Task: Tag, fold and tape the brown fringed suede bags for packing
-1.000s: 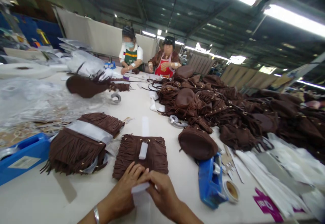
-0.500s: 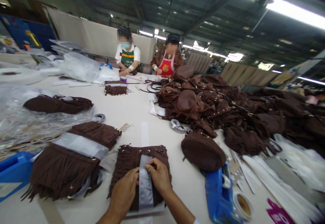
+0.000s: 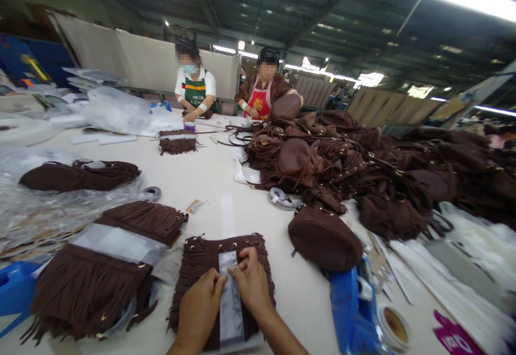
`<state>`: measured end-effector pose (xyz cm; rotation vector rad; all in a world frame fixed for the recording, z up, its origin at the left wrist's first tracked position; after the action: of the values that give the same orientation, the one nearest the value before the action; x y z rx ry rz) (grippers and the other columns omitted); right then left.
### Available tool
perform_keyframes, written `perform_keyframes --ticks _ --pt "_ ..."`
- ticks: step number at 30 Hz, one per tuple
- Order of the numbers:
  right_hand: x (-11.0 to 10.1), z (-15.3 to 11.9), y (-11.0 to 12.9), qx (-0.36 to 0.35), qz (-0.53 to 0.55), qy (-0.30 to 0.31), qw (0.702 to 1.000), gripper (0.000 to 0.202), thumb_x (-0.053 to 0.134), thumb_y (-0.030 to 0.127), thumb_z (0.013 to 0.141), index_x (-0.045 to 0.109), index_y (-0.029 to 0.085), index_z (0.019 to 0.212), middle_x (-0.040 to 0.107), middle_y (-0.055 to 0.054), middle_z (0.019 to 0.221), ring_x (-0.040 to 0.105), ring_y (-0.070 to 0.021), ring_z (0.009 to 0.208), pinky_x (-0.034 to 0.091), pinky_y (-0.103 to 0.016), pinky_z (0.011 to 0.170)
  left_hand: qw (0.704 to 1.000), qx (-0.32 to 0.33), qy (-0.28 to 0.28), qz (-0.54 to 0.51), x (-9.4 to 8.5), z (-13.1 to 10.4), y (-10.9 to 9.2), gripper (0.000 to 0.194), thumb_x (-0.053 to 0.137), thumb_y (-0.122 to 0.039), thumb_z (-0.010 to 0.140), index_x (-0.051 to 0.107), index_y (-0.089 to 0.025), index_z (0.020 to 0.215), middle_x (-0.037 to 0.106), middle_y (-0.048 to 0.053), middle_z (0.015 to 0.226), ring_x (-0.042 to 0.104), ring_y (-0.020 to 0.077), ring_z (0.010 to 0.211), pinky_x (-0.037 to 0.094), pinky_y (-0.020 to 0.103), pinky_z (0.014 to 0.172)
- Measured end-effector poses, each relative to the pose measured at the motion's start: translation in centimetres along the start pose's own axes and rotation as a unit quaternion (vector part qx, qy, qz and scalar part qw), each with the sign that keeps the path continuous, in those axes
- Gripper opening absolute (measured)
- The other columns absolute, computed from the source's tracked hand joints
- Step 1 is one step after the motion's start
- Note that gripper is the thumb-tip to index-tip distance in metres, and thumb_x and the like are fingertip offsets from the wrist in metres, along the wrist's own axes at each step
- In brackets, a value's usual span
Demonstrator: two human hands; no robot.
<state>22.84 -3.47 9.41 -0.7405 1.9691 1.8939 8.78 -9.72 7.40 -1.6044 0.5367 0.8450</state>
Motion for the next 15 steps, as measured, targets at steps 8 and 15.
perform_keyframes --ticks 8,15 --pt "0.7 -0.2 -0.4 -0.064 0.025 0.043 0.997 0.012 0.054 0.032 0.089 0.054 0.023 0.081 0.063 0.001 0.072 0.061 -0.018 0.067 0.041 -0.026 0.064 1.0 -0.004 -0.019 0.018 0.2 0.3 0.0 0.039 0.037 -0.041 0.099 0.06 -0.023 0.072 0.069 0.002 0.076 0.067 0.0158 0.074 0.041 0.025 0.064" --pt "1.0 0.1 -0.7 -0.061 0.028 0.065 0.996 0.019 0.052 0.039 0.091 0.063 0.024 0.092 0.067 -0.001 0.074 0.063 -0.0199 0.066 0.044 -0.028 0.062 0.999 -0.021 -0.019 0.036 0.6 0.8 0.1 0.042 0.038 -0.039 0.098 0.062 -0.023 0.068 0.068 0.004 0.073 0.067 0.0167 0.071 0.04 0.027 0.062"
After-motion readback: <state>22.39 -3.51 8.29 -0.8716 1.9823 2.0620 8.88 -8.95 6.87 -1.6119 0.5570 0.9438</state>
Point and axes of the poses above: each hand's wrist, its own z-axis towards the middle knuckle, its own x-axis out of the palm, y = z × x, the point moved 8 cm from there along z, towards the middle knuckle
